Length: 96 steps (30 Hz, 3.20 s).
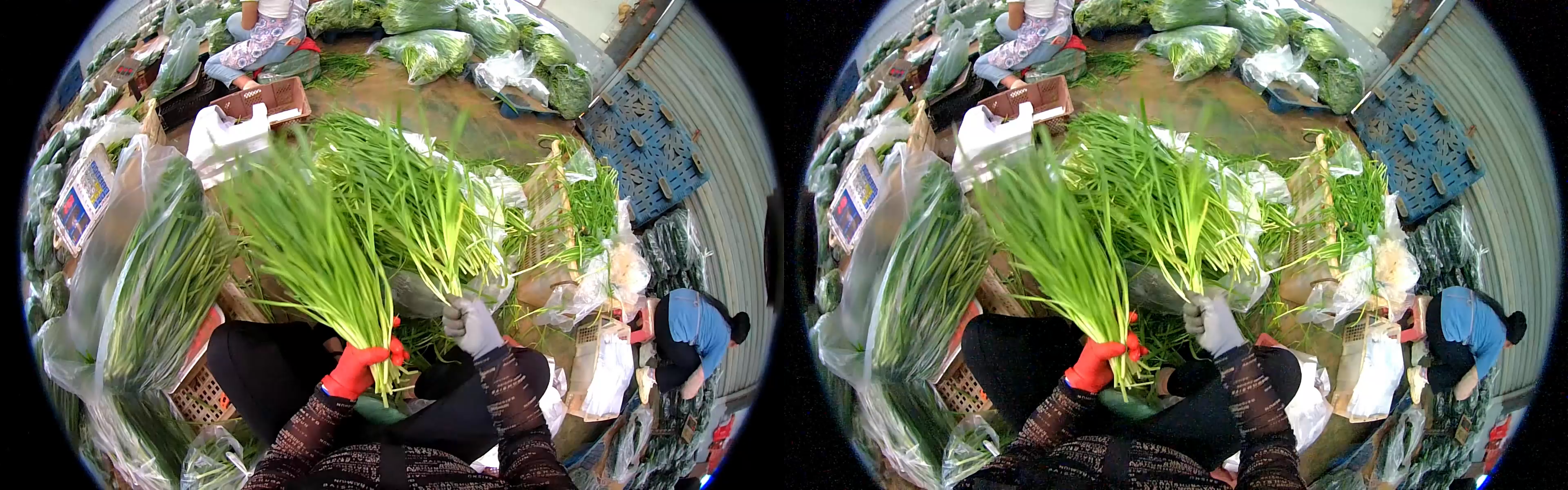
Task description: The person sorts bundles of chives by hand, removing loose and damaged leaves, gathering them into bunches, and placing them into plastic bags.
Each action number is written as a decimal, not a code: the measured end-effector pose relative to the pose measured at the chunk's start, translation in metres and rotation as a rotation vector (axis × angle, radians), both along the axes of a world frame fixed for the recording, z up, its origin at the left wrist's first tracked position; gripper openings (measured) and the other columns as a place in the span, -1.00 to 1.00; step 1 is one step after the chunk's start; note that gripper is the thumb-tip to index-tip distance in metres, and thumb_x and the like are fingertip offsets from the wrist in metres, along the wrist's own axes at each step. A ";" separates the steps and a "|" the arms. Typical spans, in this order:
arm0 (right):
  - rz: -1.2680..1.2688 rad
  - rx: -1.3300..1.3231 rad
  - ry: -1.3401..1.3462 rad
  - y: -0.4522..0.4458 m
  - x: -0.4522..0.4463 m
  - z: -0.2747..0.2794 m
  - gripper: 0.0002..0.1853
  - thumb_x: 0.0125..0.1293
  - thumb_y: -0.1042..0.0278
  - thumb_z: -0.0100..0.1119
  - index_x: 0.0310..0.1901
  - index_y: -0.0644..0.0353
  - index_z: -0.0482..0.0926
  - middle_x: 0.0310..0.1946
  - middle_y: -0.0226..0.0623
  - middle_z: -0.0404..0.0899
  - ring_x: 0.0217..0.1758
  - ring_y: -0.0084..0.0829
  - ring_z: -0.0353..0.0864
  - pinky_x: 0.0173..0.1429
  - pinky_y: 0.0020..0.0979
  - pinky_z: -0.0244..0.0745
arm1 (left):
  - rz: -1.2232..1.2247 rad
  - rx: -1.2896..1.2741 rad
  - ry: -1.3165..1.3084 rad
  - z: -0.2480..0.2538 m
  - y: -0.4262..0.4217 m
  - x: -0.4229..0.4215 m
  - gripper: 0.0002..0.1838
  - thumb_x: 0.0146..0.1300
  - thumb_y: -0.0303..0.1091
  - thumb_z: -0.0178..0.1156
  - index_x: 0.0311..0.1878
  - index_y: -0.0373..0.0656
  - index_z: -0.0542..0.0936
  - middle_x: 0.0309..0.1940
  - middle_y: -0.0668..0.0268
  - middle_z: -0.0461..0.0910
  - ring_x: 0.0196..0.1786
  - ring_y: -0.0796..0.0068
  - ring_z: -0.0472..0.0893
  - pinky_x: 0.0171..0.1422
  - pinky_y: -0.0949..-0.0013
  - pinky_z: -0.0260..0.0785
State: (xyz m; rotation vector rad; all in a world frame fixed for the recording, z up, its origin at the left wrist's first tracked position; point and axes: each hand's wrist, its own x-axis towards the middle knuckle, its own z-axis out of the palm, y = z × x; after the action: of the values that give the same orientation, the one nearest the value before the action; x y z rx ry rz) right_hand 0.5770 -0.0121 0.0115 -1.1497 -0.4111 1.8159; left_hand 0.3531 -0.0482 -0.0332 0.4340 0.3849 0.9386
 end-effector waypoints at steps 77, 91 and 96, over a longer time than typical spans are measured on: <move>0.066 0.906 -1.624 -0.011 -0.080 -0.038 -0.81 0.24 0.28 0.07 -0.28 0.25 0.42 -0.53 -0.10 0.53 -0.53 -0.18 0.52 -0.40 -0.29 0.44 | 0.196 -0.122 0.411 -0.026 -0.008 0.018 -0.63 -0.12 -0.73 0.16 -0.13 -0.39 0.48 -0.38 0.16 0.59 -0.43 0.30 0.61 -0.37 0.30 0.51; 0.132 0.331 -1.815 -0.060 -0.004 -0.014 -0.55 0.17 0.33 0.08 0.09 0.31 0.35 -0.07 0.06 0.50 -0.10 0.12 0.51 -0.03 -0.17 0.45 | -0.029 -0.196 -0.363 -0.025 -0.006 0.000 -0.28 -0.02 -0.30 0.18 0.30 -0.08 0.27 -0.46 0.41 0.44 -0.44 0.49 0.38 -0.17 0.26 0.23; 0.054 0.406 -0.739 -0.013 -0.054 -0.032 -0.58 0.33 0.31 0.02 0.13 0.39 0.34 -0.14 -0.29 0.55 -0.20 -0.57 0.52 -0.12 -0.58 0.41 | -0.029 -0.227 -0.382 -0.026 -0.010 -0.001 -0.32 -0.02 -0.31 0.16 0.28 -0.10 0.31 -0.47 0.41 0.43 -0.45 0.51 0.37 -0.17 0.28 0.24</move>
State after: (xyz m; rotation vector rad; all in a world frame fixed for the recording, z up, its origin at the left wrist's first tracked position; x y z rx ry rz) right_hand 0.5228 -0.0253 -0.0210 -1.4853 -1.1827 1.2078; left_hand 0.3519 -0.0587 -0.0589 0.0485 0.1330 0.9149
